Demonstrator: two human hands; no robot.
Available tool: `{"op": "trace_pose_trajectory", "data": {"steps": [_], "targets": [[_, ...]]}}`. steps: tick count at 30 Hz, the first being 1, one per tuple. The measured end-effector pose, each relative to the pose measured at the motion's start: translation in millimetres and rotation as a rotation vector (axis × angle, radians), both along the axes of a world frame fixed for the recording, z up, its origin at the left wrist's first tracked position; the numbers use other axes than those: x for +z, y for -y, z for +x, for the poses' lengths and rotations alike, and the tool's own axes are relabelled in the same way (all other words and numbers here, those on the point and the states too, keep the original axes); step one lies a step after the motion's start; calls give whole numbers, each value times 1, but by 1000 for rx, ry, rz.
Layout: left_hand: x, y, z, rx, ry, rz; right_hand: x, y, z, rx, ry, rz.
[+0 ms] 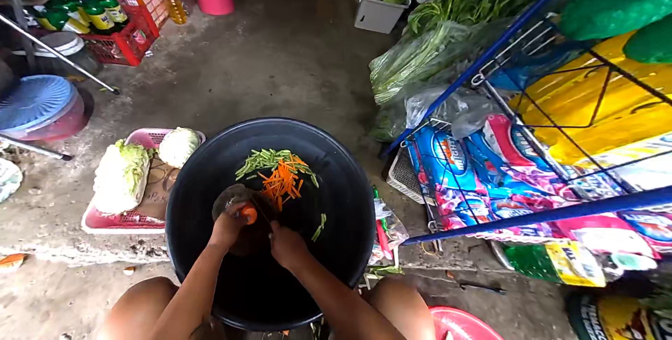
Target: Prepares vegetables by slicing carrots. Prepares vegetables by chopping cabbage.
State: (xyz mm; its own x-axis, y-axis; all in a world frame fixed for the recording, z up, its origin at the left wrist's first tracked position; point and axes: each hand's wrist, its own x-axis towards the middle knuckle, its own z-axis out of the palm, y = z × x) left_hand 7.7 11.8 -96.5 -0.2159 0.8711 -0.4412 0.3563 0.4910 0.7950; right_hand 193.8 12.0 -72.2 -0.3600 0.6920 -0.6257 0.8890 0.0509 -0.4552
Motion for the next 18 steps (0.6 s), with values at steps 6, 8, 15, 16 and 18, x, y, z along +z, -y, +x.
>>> {"op": "trace_pose_trajectory", "data": {"steps": [6, 8, 15, 16, 18], "targets": [[-13, 19, 22, 198, 135, -92, -4, -1, 1, 27, 19, -12], [-17, 16, 27, 264, 85, -48, -5, -1, -2, 29, -10, -1], [-23, -2, 23, 373, 37, -56, -25, -11, -6, 44, -28, 70], [-22, -3, 23, 379, 67, -99, -29, -10, -6, 34, -15, 60], [-20, -2, 24, 382, 117, -162, -34, -8, -7, 15, -9, 40]]}}
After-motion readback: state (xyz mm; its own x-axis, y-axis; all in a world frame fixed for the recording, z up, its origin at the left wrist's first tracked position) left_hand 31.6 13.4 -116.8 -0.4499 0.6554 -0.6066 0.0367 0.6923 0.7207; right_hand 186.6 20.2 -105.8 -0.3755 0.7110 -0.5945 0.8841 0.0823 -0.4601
